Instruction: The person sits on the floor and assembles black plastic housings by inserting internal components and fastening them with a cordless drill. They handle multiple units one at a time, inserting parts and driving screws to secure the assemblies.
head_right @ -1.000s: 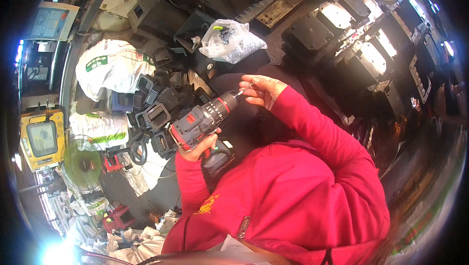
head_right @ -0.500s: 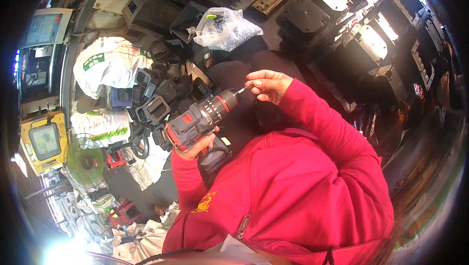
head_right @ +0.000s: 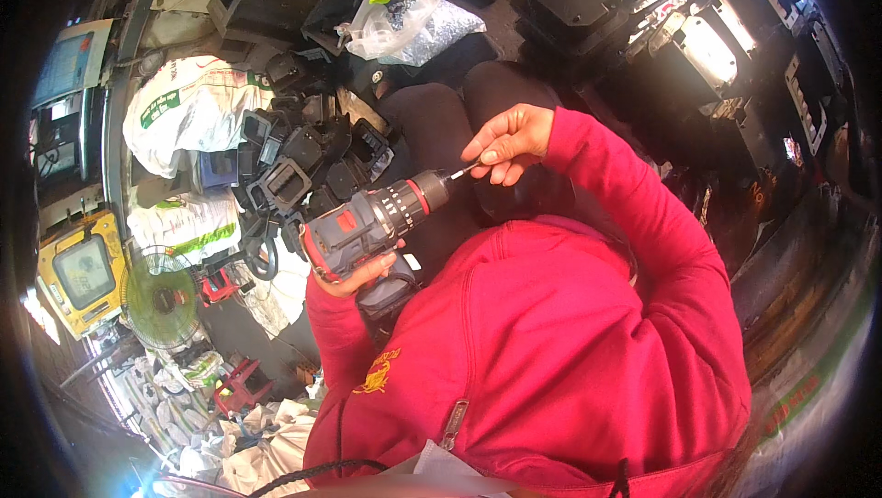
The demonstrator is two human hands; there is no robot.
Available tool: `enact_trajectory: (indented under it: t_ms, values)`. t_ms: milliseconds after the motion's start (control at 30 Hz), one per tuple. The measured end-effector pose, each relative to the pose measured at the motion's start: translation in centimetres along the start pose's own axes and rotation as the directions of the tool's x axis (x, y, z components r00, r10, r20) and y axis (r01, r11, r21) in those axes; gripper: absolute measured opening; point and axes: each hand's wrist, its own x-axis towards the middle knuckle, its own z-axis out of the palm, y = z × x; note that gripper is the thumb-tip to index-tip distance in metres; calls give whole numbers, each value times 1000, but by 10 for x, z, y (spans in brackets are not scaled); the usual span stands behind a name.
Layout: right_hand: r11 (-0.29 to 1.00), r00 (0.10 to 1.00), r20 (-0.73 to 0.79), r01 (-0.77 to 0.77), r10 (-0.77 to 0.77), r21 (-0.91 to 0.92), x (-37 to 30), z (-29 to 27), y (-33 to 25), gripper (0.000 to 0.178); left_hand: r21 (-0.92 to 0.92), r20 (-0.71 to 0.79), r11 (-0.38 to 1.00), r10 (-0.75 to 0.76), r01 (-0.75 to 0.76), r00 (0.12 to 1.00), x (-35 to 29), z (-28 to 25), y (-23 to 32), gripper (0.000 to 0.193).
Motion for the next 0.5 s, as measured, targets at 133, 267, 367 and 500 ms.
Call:
enact_trajectory:
  t_ms: [133, 267, 367, 500]
  values:
    - [999, 999, 14, -38, 38, -21, 4, -1, 0, 25, 93, 67, 990, 96, -102, 993, 1, -3, -6, 73]
    - [997, 997, 52, -61, 63, -47, 7, -4, -1, 24, 104, 117, 986, 119, -131, 986, 2, -6, -7, 74]
    - [993, 997, 36, -65, 68, -97, 7, -4, -1, 24, 104, 158, 988, 101, -118, 982, 2, -7, -10, 75]
    - [994, 997, 62, -33, 39, -101, 6, -2, 0, 24, 171, 138, 977, 103, -126, 985, 2, -10, -11, 77]
